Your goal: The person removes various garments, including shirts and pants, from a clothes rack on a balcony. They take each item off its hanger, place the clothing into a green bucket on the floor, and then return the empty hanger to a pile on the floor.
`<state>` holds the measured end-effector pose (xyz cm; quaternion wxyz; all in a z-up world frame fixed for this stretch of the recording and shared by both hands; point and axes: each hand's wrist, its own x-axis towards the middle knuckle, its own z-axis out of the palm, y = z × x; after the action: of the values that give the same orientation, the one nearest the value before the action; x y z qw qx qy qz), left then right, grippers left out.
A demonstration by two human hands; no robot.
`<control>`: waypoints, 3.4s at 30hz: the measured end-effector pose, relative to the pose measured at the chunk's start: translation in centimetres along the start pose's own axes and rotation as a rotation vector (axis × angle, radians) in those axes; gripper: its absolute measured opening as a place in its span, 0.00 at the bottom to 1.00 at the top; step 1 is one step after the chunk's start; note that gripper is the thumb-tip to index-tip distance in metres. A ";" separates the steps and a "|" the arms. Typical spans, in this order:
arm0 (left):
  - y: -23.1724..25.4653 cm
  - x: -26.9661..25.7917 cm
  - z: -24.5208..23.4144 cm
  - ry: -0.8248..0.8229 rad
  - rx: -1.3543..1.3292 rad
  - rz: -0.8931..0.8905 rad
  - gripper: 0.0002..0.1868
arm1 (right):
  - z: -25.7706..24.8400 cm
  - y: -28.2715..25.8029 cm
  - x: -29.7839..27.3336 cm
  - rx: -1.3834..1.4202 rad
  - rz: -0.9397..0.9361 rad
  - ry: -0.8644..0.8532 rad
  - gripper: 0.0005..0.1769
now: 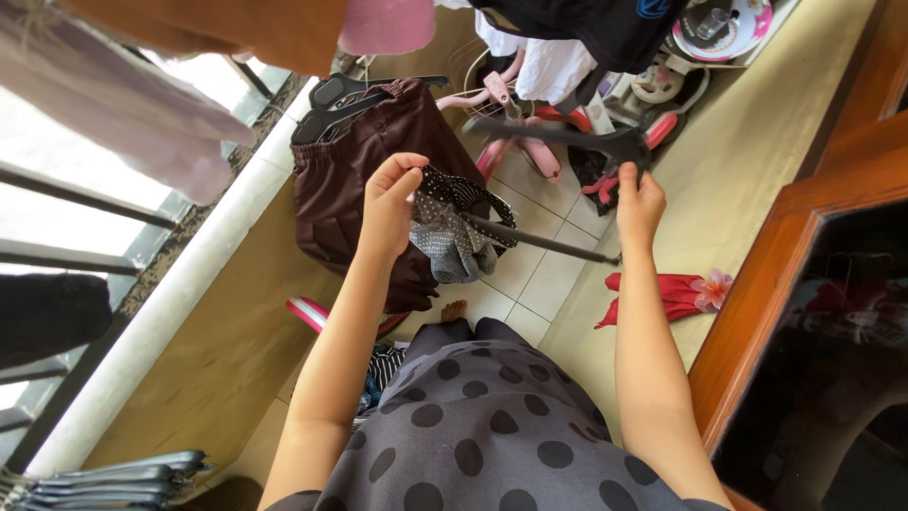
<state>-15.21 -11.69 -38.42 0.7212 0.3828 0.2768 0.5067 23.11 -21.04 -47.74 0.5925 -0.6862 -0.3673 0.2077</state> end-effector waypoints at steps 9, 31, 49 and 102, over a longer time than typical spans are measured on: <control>-0.2 -5.0 -1.6 0.101 -0.363 -0.059 0.07 | 3.8 7.3 -1.3 0.247 0.310 -0.165 0.31; -2.8 -18.2 -10.3 0.488 -0.470 0.135 0.09 | 20.3 3.7 -11.8 0.148 0.370 -0.796 0.33; 0.9 -38.9 -18.3 0.763 0.126 -0.032 0.08 | 25.1 2.7 -24.9 0.077 0.462 -1.007 0.30; -3.4 -69.7 -28.5 1.848 0.498 0.367 0.21 | 31.6 -28.6 -55.8 -0.027 -0.771 -1.508 0.31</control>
<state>-59.15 -70.35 -56.21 0.0279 0.0129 0.7687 0.6389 -42.98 -41.20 -35.17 0.2102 -0.1976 -0.8749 0.3889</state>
